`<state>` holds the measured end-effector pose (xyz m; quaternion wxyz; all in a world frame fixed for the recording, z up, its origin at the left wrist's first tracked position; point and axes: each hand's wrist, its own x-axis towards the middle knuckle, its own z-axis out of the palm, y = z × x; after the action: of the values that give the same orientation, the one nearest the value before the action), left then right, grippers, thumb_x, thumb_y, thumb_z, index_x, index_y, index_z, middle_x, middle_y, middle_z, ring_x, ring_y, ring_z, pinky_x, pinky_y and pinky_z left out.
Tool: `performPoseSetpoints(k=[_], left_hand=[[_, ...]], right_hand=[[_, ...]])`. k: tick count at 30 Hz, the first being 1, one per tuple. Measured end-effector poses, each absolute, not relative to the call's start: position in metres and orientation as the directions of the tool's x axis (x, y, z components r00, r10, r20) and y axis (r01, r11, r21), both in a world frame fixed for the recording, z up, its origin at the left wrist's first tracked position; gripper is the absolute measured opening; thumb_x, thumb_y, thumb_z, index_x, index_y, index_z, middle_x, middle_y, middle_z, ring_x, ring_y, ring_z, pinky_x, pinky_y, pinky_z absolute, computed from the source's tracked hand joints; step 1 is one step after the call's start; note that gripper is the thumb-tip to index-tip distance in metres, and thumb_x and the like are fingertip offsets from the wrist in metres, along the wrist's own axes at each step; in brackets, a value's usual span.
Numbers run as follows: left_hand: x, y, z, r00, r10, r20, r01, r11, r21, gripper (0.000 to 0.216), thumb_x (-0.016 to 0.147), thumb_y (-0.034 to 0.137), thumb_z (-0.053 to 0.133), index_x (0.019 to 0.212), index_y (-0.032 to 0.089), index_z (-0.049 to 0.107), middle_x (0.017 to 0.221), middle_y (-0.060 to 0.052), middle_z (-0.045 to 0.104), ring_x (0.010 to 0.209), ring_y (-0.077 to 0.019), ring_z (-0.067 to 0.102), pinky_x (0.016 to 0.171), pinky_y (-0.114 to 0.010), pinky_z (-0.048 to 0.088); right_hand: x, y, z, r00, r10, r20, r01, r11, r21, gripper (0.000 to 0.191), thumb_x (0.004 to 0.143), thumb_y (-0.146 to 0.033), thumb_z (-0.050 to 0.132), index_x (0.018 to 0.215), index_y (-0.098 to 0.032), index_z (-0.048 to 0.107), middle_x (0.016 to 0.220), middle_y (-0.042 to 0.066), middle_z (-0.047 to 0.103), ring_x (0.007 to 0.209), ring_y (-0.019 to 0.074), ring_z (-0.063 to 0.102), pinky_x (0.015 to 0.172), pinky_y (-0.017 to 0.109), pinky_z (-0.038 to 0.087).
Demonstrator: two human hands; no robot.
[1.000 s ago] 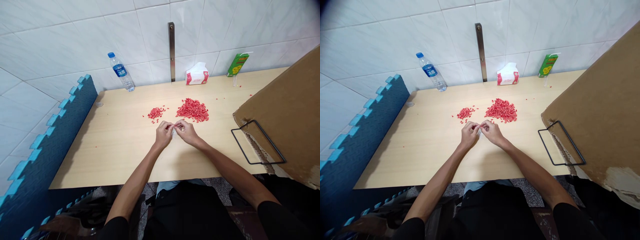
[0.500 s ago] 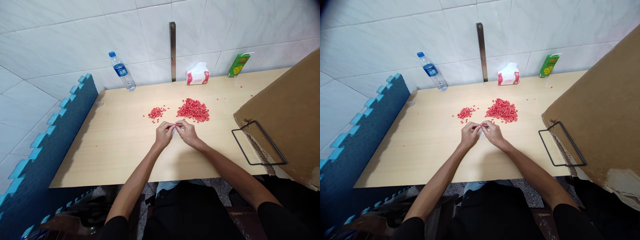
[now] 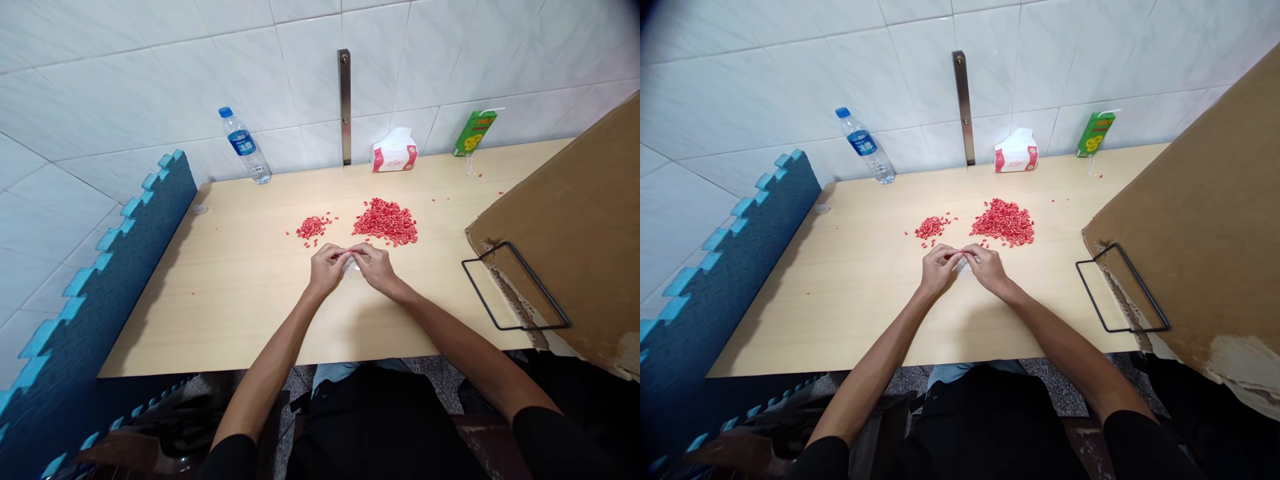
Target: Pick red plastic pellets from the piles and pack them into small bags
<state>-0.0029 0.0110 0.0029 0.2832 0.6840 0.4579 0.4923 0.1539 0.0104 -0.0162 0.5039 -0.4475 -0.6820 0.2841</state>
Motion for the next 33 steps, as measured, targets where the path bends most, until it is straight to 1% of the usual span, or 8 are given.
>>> performPoseSetpoints(k=[3, 7, 11, 19, 33], left_hand=[[-0.0028, 0.0110, 0.0036, 0.093, 0.909, 0.407, 0.347, -0.412, 0.842, 0.018, 0.082, 0.036, 0.065, 0.080, 0.019, 0.074, 0.079, -0.004, 0.066, 0.076, -0.0146, 0.061, 0.071, -0.029, 0.048], [-0.0024, 0.0117, 0.0039, 0.084, 0.913, 0.399, 0.338, -0.403, 0.851, 0.016, 0.080, 0.034, 0.067, 0.080, 0.019, 0.074, 0.080, -0.005, 0.068, 0.075, -0.0148, 0.062, 0.069, -0.028, 0.049], [-0.0021, 0.0121, 0.0039, 0.089, 0.922, 0.378, 0.322, -0.385, 0.865, 0.015, 0.080, 0.033, 0.067, 0.078, 0.019, 0.074, 0.079, -0.005, 0.070, 0.075, -0.0155, 0.063, 0.071, -0.029, 0.049], [-0.0034, 0.0142, -0.0003, 0.080, 0.935, 0.347, 0.310, -0.354, 0.883, 0.015, 0.077, 0.034, 0.070, 0.078, 0.019, 0.075, 0.080, -0.005, 0.072, 0.076, -0.0168, 0.065, 0.072, -0.030, 0.051], [-0.0047, 0.0166, -0.0052, 0.064, 0.944, 0.325, 0.304, -0.329, 0.894, 0.019, 0.077, 0.038, 0.069, 0.076, 0.019, 0.074, 0.079, -0.005, 0.072, 0.075, -0.0174, 0.065, 0.072, -0.031, 0.051]], right_hand=[[0.1541, 0.0102, -0.0160, -0.092, 0.903, 0.420, 0.340, 0.425, -0.839, 0.018, 0.087, -0.028, 0.053, 0.093, -0.022, 0.069, 0.088, 0.005, 0.072, 0.079, 0.0174, 0.068, 0.070, 0.027, 0.054], [0.1541, 0.0101, -0.0163, -0.091, 0.901, 0.424, 0.348, 0.428, -0.834, 0.018, 0.087, -0.026, 0.053, 0.093, -0.022, 0.069, 0.087, 0.004, 0.072, 0.078, 0.0172, 0.068, 0.070, 0.027, 0.054], [0.1543, 0.0104, -0.0168, -0.093, 0.898, 0.429, 0.335, 0.434, -0.836, 0.017, 0.086, -0.024, 0.054, 0.092, -0.022, 0.070, 0.086, 0.005, 0.072, 0.078, 0.0178, 0.068, 0.071, 0.027, 0.054], [0.1547, 0.0106, -0.0172, -0.099, 0.906, 0.412, 0.359, 0.418, -0.834, 0.017, 0.086, -0.025, 0.054, 0.092, -0.022, 0.070, 0.087, 0.004, 0.072, 0.077, 0.0178, 0.068, 0.070, 0.027, 0.054], [0.1544, 0.0109, -0.0165, -0.107, 0.908, 0.406, 0.366, 0.415, -0.833, 0.018, 0.085, -0.024, 0.055, 0.091, -0.023, 0.071, 0.086, 0.003, 0.073, 0.076, 0.0176, 0.069, 0.071, 0.028, 0.054]])
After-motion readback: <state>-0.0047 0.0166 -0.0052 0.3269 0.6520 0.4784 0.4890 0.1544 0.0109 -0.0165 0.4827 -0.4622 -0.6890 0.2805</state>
